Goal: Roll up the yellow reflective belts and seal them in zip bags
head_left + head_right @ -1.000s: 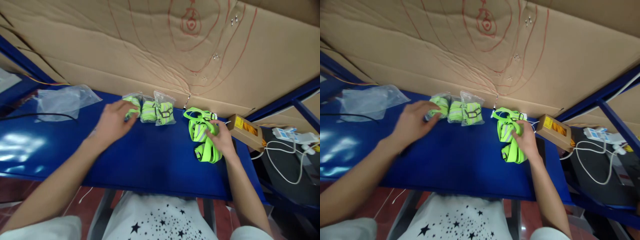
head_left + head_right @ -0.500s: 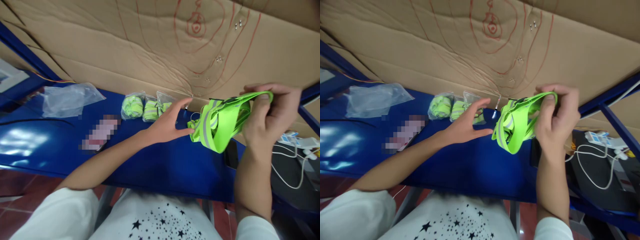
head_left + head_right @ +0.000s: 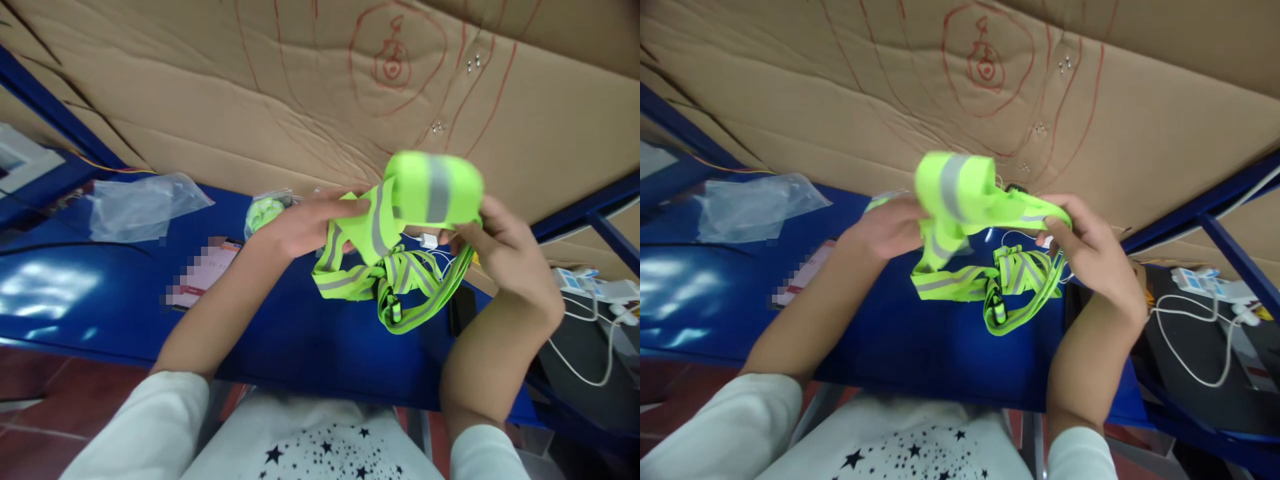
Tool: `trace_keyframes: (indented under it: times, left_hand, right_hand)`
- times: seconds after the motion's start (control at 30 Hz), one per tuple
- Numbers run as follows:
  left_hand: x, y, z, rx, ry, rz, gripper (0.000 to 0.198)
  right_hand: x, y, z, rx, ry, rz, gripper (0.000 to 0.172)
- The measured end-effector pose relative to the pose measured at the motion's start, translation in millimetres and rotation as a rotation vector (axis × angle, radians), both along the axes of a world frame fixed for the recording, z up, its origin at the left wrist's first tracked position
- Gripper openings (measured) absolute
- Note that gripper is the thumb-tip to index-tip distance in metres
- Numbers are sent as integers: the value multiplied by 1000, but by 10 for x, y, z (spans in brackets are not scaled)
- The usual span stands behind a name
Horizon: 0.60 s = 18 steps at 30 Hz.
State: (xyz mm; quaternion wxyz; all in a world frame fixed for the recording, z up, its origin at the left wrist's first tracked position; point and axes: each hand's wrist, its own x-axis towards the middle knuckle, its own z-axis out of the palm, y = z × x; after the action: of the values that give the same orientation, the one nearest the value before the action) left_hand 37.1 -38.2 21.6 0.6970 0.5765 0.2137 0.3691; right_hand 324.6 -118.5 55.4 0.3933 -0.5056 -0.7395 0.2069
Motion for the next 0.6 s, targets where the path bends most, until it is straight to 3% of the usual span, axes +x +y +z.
trace_keyframes:
  times: [0.03, 0.17, 0.27, 0.33, 0.4, 0.5, 0.6]
  left_hand:
    - [-40, 4, 66, -50, -17, 51, 11]
    - [-106, -57, 286, -96, -187, 333, 39]
    - [-135, -59, 318, -53, -292, 300, 47]
    - [-181, 23, 253, 32, -276, 280, 31]
    - [-251, 172, 134, 247, -74, 420, 9]
    - [-364, 407, -50, 625, 419, 718, 32]
    - [-423, 487, -120, 724, 674, 714, 30]
  right_hand:
    - [45, 10, -37, -53, -43, 63, 30]
    - [-8, 83, -252, -265, -229, 256, 44]
    - [-211, 172, -465, -436, -344, 279, 43]
    - [-370, 220, -580, -507, -464, 249, 34]
    - [-534, 249, -661, -510, -597, 230, 24]
    - [-792, 269, -768, -416, -681, 284, 17]
    - [-1046, 291, -931, -204, -596, 417, 42]
